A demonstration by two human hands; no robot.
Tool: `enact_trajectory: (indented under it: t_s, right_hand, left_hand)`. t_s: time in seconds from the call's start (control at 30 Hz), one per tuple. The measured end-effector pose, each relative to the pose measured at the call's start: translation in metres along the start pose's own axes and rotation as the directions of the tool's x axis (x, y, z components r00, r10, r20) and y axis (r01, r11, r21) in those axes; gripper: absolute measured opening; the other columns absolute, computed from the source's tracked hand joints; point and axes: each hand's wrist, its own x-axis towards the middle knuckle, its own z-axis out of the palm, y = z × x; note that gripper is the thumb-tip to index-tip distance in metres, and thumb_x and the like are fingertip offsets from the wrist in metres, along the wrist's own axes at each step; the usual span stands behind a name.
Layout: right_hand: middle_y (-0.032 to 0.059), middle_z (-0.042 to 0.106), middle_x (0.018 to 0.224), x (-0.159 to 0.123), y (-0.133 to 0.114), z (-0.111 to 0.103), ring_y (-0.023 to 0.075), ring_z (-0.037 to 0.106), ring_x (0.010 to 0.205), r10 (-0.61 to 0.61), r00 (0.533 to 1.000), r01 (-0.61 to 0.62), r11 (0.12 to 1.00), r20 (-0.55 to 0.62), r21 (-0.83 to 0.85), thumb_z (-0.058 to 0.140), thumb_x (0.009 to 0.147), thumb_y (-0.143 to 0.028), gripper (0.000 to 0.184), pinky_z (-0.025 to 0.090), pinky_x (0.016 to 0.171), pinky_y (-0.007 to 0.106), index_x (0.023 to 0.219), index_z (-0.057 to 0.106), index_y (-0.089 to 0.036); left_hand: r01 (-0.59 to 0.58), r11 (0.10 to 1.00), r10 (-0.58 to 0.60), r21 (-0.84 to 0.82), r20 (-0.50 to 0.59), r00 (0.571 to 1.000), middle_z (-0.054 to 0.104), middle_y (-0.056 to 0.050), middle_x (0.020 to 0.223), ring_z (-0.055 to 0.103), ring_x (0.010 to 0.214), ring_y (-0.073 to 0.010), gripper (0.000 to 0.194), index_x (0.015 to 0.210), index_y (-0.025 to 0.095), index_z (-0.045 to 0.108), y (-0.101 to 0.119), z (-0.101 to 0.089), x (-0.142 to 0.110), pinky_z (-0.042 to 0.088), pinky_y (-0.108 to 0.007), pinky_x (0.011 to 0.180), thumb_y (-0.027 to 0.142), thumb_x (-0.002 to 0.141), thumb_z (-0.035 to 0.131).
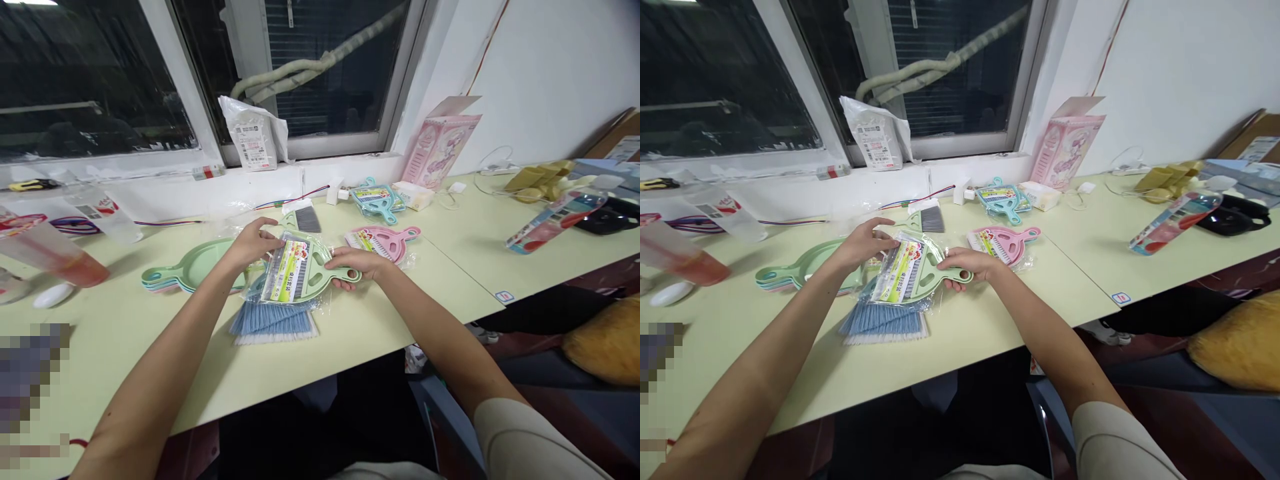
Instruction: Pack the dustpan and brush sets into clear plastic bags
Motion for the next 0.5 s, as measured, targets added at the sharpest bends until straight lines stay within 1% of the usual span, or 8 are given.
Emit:
enact_trajectory:
  t_s: [0.1,0.2,0.3,0.37,0.43,0.5]
  right_hand:
    - [0.0055,0.074,0.069,0.001,-0.001,0.001,0.0122,0.060,0.042,0.003,1.000,-0.003,1.000,-0.003,-0.005,0.078,0.084,-0.040,0.030,0.042,0.032,0.019,0.093,0.066,-0.015]
    - [0.0066,0.074,0.070,0.001,-0.001,0.003,0.0117,0.060,0.043,0.007,1.000,-0.007,1.000,-0.011,-0.006,0.077,0.086,-0.039,0.028,0.045,0.035,0.019,0.091,0.066,-0.014]
    - [0.0073,0.075,0.071,0.002,-0.001,0.006,0.0106,0.060,0.043,0.002,1.000,-0.002,1.000,-0.016,-0.007,0.077,0.088,-0.038,0.026,0.047,0.038,0.019,0.090,0.065,-0.014]
    - [0.0079,0.075,0.072,0.003,-0.001,0.007,0.0102,0.060,0.044,-0.009,1.000,0.009,1.000,-0.012,-0.013,0.076,0.089,-0.037,0.026,0.047,0.038,0.018,0.089,0.065,-0.014]
    - [0.0082,0.076,0.073,0.003,-0.001,0.008,0.0107,0.061,0.045,-0.019,1.000,0.019,1.000,-0.009,-0.010,0.076,0.089,-0.038,0.027,0.046,0.037,0.018,0.089,0.065,-0.014]
    - [0.0079,0.075,0.072,0.004,-0.001,0.009,0.0115,0.061,0.046,-0.024,1.000,0.024,1.000,-0.011,0.002,0.076,0.089,-0.038,0.027,0.045,0.036,0.018,0.090,0.064,-0.014]
  left_hand:
    - [-0.063,0.988,0.078,0.142,-0.105,0.991,0.069,-0.005,0.097,0.061,0.066,-0.0147,0.057,0.126,0.022,0.064,-0.007,0.005,0.005,0.048,-0.028,0.058,0.023,0.072,0.085]
    - [-0.102,0.964,0.153,0.244,-0.201,0.968,0.069,-0.007,0.104,0.063,0.074,-0.0163,0.065,0.128,0.019,0.060,-0.015,0.010,0.011,0.048,-0.029,0.063,0.019,0.068,0.085]
    - [-0.190,0.952,0.245,0.241,-0.221,0.944,0.069,-0.009,0.117,0.066,0.089,-0.0191,0.076,0.137,0.019,0.051,-0.021,0.014,0.016,0.051,-0.031,0.073,0.015,0.068,0.082]
    - [-0.246,0.945,0.291,0.216,-0.214,0.932,0.068,-0.010,0.124,0.067,0.098,-0.0206,0.079,0.139,0.020,0.048,-0.024,0.015,0.017,0.053,-0.033,0.079,0.013,0.067,0.081]
    - [-0.255,0.952,0.287,0.168,-0.208,0.935,0.068,-0.011,0.127,0.067,0.104,-0.0217,0.078,0.138,0.020,0.047,-0.025,0.017,0.019,0.054,-0.034,0.082,0.010,0.067,0.080]
    - [-0.226,0.968,0.245,0.107,-0.225,0.943,0.068,-0.013,0.129,0.068,0.106,-0.0223,0.075,0.134,0.019,0.048,-0.025,0.018,0.019,0.055,-0.034,0.084,0.009,0.067,0.080]
